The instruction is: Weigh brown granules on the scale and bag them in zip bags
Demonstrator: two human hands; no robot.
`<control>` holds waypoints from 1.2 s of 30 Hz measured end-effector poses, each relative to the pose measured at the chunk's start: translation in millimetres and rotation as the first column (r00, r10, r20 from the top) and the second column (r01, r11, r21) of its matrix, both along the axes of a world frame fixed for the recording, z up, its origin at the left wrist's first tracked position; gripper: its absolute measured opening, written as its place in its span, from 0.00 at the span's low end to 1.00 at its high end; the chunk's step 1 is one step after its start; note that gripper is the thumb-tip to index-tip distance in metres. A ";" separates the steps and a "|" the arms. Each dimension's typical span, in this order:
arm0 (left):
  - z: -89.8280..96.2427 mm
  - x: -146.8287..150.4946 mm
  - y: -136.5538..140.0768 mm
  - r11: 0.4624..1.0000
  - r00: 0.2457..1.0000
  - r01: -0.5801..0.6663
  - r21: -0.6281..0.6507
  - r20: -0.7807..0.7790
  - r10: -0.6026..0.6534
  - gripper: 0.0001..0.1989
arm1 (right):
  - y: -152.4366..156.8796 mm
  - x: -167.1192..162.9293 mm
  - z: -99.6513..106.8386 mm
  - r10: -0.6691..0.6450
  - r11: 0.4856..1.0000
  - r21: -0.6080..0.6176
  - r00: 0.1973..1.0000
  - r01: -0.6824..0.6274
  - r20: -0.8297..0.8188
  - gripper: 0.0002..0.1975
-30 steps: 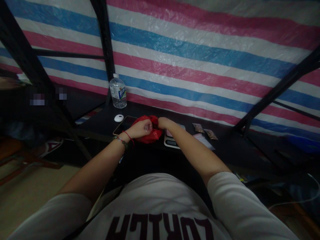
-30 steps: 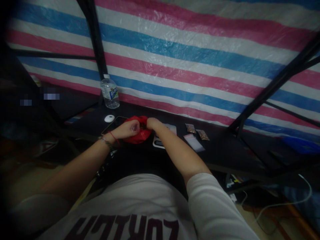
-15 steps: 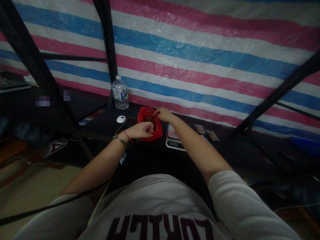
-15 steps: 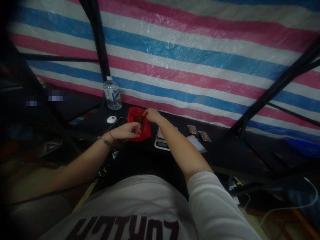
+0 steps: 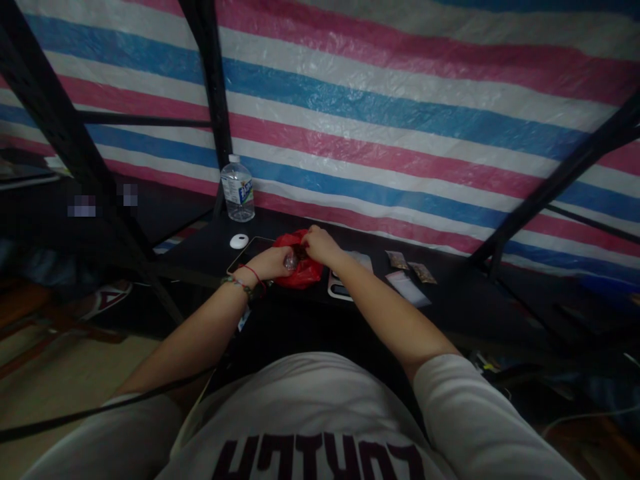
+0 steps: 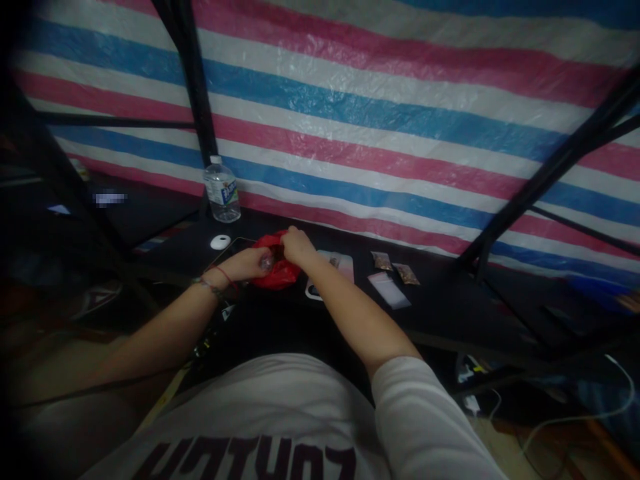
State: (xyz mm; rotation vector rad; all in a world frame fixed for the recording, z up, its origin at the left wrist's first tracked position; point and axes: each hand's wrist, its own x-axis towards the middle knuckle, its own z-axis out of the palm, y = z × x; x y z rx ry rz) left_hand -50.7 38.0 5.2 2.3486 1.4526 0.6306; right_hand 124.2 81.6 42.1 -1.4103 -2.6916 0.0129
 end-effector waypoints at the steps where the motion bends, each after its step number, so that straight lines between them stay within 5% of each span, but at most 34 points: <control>1: -1.0 -0.5 1.0 1.000 1.000 -0.002 0.006 -0.003 0.002 0.07 | 1.8 -2.9 -3.0 0.059 0.996 -0.068 0.998 -0.059 -0.002 0.13; 4: -4.0 -5.0 5.3 1.000 1.000 0.001 -0.001 0.010 -0.001 0.10 | 11.8 -8.5 -15.4 0.211 0.925 -0.310 0.976 -0.219 -0.058 0.12; 6: -6.0 -9.9 8.8 1.000 0.999 0.002 -0.028 0.052 -0.001 0.14 | 18.7 -10.3 -24.3 0.233 0.901 -0.347 0.965 -0.261 -0.122 0.16; 16: -14.2 -22.0 19.1 0.998 0.949 -0.032 -0.049 0.311 0.046 0.20 | 19.7 -13.2 -32.1 0.165 0.958 -0.237 0.986 -0.160 0.002 0.09; 23: -18.5 -11.0 17.1 0.999 0.879 -0.031 -0.013 0.476 0.033 0.18 | 15.0 -8.5 -31.8 0.122 0.975 -0.169 0.985 -0.142 -0.120 0.08; 32: -31.0 11.8 21.0 0.988 0.675 -0.153 -0.005 0.729 0.108 0.21 | 11.6 10.3 -23.5 0.009 0.987 -0.152 0.955 -0.057 -0.295 0.09; 36: -36.1 20.7 19.7 0.981 0.693 -0.192 -0.013 0.706 0.144 0.18 | 14.1 14.6 -24.2 -0.052 0.983 -0.181 0.939 -0.011 -0.339 0.09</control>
